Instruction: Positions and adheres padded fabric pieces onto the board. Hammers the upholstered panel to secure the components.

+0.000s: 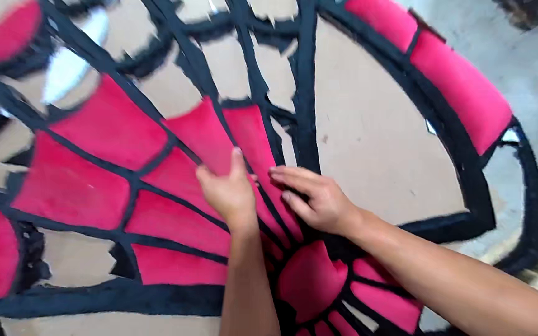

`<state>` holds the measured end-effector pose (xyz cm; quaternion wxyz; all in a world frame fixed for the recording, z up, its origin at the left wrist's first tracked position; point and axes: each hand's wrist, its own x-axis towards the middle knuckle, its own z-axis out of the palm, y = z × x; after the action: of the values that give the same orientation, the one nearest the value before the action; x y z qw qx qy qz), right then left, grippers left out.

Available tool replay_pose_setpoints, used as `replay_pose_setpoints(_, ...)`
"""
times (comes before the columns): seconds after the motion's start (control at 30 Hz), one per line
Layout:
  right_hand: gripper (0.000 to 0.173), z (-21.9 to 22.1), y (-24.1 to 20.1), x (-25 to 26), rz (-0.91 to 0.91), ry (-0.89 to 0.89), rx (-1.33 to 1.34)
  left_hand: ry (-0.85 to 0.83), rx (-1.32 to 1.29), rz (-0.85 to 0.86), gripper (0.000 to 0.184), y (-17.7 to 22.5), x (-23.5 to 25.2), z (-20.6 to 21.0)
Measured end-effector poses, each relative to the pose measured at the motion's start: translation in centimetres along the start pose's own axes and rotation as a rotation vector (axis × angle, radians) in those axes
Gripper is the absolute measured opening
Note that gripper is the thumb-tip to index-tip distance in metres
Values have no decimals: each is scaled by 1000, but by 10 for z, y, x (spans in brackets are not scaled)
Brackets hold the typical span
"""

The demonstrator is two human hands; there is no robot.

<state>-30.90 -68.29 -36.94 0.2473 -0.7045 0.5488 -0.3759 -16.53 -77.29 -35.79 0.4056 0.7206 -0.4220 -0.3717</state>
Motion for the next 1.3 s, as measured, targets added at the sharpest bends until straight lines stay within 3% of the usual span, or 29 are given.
replay_pose_setpoints(0.07,36,9,12,67,-8,89,-57,36,26,39,74,-3,-3,0)
replay_pose_setpoints(0.13,45,24,25,134,-11,11,-78,45,116,101,91,-5,-4,1)
replay_pose_setpoints(0.23,48,48,36,183,-79,-148,-145,118,364,299,81,-16,-8,5)
replay_pose_setpoints(0.33,49,57,40,184,-157,-204,-267,163,692,563,59,-29,-13,2)
replay_pose_setpoints(0.43,49,58,39,181,-178,-202,-343,74,909,566,67,-37,-22,2)
replay_pose_setpoints(0.6,45,67,36,177,-198,-133,-406,-78,1029,557,72,-38,-23,-9)
replay_pose_setpoints(0.73,43,70,35,170,-218,-101,-453,-148,985,628,79,-46,-21,-26)
replay_pose_setpoints(1.0,40,71,36,153,-282,-44,-409,-12,823,757,76,-64,-35,-31)
replay_pose_setpoints(1.3,60,62,31,132,-85,-73,-424,-66,761,627,69,-56,-33,-30)
